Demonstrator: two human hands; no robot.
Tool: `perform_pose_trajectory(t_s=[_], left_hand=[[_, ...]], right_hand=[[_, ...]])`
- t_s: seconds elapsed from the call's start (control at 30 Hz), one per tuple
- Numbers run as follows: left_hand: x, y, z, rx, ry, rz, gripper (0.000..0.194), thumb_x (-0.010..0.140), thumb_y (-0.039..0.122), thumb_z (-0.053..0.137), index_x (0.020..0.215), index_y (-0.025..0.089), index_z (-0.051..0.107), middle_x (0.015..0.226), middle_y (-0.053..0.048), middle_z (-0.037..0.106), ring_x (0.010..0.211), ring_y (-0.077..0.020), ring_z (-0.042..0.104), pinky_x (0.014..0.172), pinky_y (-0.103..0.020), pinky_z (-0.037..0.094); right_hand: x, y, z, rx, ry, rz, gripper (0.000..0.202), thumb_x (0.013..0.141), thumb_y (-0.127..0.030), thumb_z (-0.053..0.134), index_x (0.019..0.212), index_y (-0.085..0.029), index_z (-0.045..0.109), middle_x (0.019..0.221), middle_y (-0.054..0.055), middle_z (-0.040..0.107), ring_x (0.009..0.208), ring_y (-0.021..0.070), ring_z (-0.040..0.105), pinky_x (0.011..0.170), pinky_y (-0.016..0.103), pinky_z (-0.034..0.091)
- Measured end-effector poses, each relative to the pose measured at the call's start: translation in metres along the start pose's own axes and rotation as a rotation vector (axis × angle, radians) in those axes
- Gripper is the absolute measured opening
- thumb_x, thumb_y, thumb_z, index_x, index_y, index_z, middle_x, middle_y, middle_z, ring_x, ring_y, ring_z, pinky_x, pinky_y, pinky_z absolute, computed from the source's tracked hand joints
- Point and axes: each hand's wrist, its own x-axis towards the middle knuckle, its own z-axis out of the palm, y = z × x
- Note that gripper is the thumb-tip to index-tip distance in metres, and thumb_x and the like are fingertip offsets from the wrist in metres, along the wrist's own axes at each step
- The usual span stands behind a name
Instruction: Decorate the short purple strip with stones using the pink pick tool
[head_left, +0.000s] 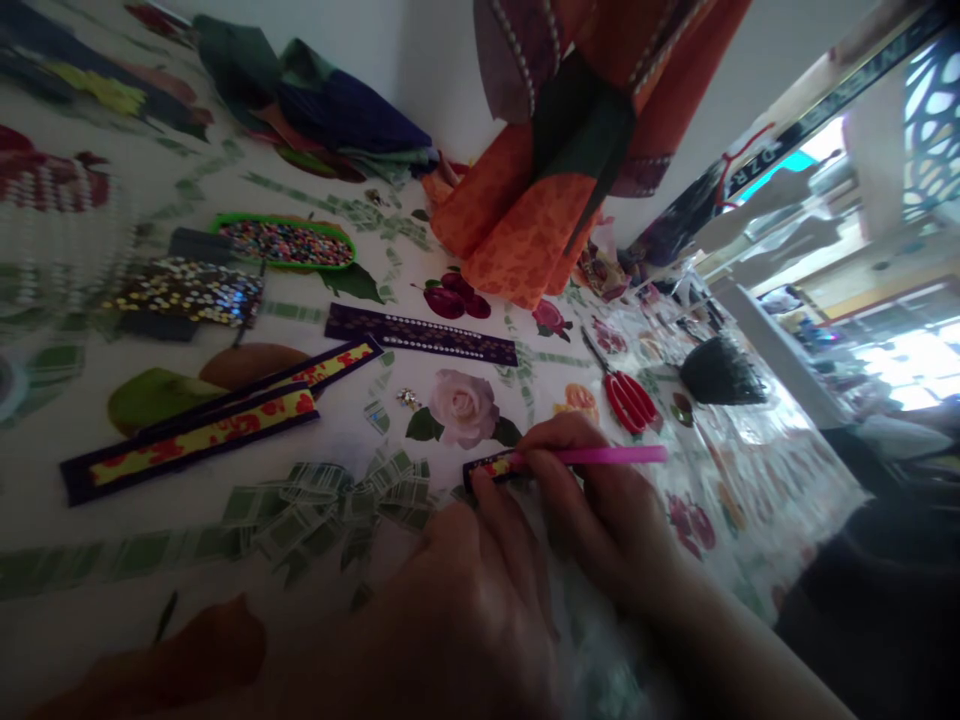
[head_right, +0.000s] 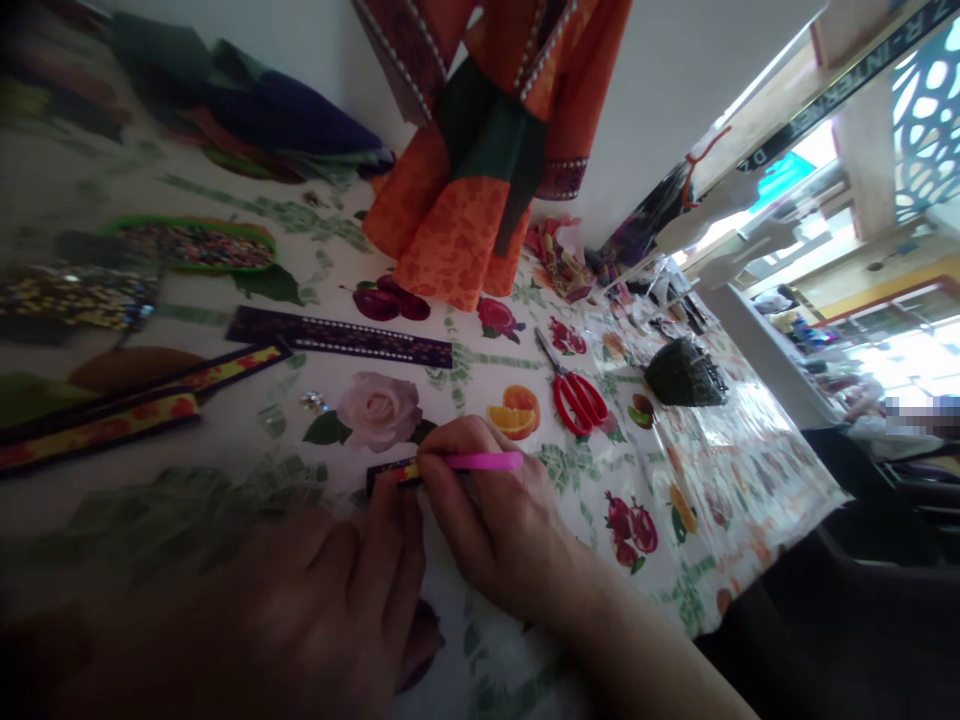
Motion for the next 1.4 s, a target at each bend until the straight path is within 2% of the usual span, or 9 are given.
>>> perform_pose_trajectory(t_s=[0.13, 0.33, 0.53, 0.63, 0.67, 0.8, 0.9, 1.17, 1.4], left_hand=[[0.003, 0.002, -0.002, 0.051, -0.023, -0.019, 0.05, 0.088, 0.044, 0.06, 0.129, 0.018, 0.073, 0.11, -0.014, 0.076, 0.095, -0.0347, 0.067, 0.072, -0.048, 0.048], [0.01, 0.004, -0.003, 0.156, 0.12, -0.155, 0.048, 0.084, 0.038, 0.057, 0.117, 0.011, 0.078, 0.085, -0.017, 0.077, 0.077, -0.0354, 0.063, 0.064, -0.046, 0.036], [0.01, 0.003, -0.002, 0.144, 0.097, -0.157, 0.05, 0.082, 0.038, 0.061, 0.119, 0.009, 0.078, 0.081, -0.017, 0.075, 0.068, -0.0345, 0.056, 0.065, -0.046, 0.034], [0.01, 0.0, -0.001, 0.13, 0.147, -0.12, 0.048, 0.082, 0.039, 0.059, 0.115, 0.011, 0.08, 0.083, -0.016, 0.077, 0.064, -0.0322, 0.053, 0.065, -0.046, 0.032], [0.01, -0.001, 0.0, 0.124, 0.238, -0.092, 0.047, 0.082, 0.04, 0.057, 0.111, 0.012, 0.081, 0.082, -0.016, 0.077, 0.059, -0.0298, 0.049, 0.064, -0.045, 0.029], [0.007, 0.0, 0.0, 0.114, 0.146, -0.134, 0.048, 0.08, 0.039, 0.061, 0.114, 0.01, 0.08, 0.09, -0.019, 0.078, 0.071, -0.0345, 0.059, 0.067, -0.047, 0.031], [0.006, 0.002, -0.001, 0.111, 0.176, -0.113, 0.049, 0.081, 0.041, 0.06, 0.112, 0.009, 0.08, 0.085, -0.02, 0.077, 0.084, -0.0397, 0.064, 0.066, -0.046, 0.032], [0.008, 0.001, 0.0, 0.152, 0.139, -0.124, 0.047, 0.081, 0.042, 0.061, 0.111, 0.012, 0.081, 0.1, -0.021, 0.079, 0.08, -0.0387, 0.066, 0.065, -0.047, 0.034], [0.009, 0.002, -0.005, 0.168, 0.179, -0.143, 0.043, 0.079, 0.042, 0.064, 0.099, 0.008, 0.081, 0.075, -0.017, 0.074, 0.061, -0.0322, 0.056, 0.061, -0.042, 0.027]], right_hand=[[0.001, 0.001, 0.001, -0.011, -0.009, -0.003, 0.008, 0.108, -0.019, 0.051, 0.11, -0.024, 0.058, 0.1, 0.0, 0.066, 0.09, 0.0127, 0.067, 0.081, 0.024, 0.053], [0.002, -0.001, 0.0, -0.021, -0.007, -0.003, 0.008, 0.108, -0.019, 0.05, 0.109, -0.023, 0.057, 0.1, 0.0, 0.066, 0.09, 0.0124, 0.066, 0.082, 0.023, 0.052], [0.002, -0.002, 0.0, -0.028, -0.003, -0.001, 0.008, 0.108, -0.019, 0.05, 0.108, -0.023, 0.057, 0.099, 0.001, 0.066, 0.09, 0.013, 0.066, 0.082, 0.024, 0.053], [0.002, -0.003, 0.0, -0.033, -0.007, 0.012, 0.008, 0.108, -0.02, 0.05, 0.108, -0.023, 0.058, 0.099, 0.001, 0.067, 0.091, 0.0136, 0.067, 0.082, 0.025, 0.053], [0.002, -0.003, 0.0, -0.032, -0.011, 0.015, 0.008, 0.108, -0.02, 0.05, 0.109, -0.022, 0.058, 0.099, 0.001, 0.067, 0.091, 0.0138, 0.066, 0.082, 0.025, 0.053], [0.001, -0.003, 0.0, -0.029, -0.018, 0.014, 0.009, 0.109, -0.021, 0.05, 0.108, -0.022, 0.059, 0.099, 0.002, 0.067, 0.091, 0.0141, 0.066, 0.082, 0.026, 0.053], [0.0, -0.002, 0.0, 0.01, 0.004, 0.03, 0.011, 0.109, -0.021, 0.051, 0.108, -0.022, 0.061, 0.099, 0.001, 0.068, 0.091, 0.0138, 0.067, 0.081, 0.025, 0.053], [0.0, 0.0, 0.0, 0.051, 0.06, 0.01, 0.012, 0.108, -0.018, 0.052, 0.105, -0.022, 0.063, 0.099, 0.001, 0.067, 0.089, 0.0126, 0.066, 0.081, 0.024, 0.053], [-0.009, -0.003, -0.006, 0.054, 0.121, -0.136, 0.019, 0.102, -0.009, 0.053, 0.114, -0.021, 0.063, 0.095, 0.003, 0.067, 0.086, 0.0179, 0.066, 0.075, 0.033, 0.052]])
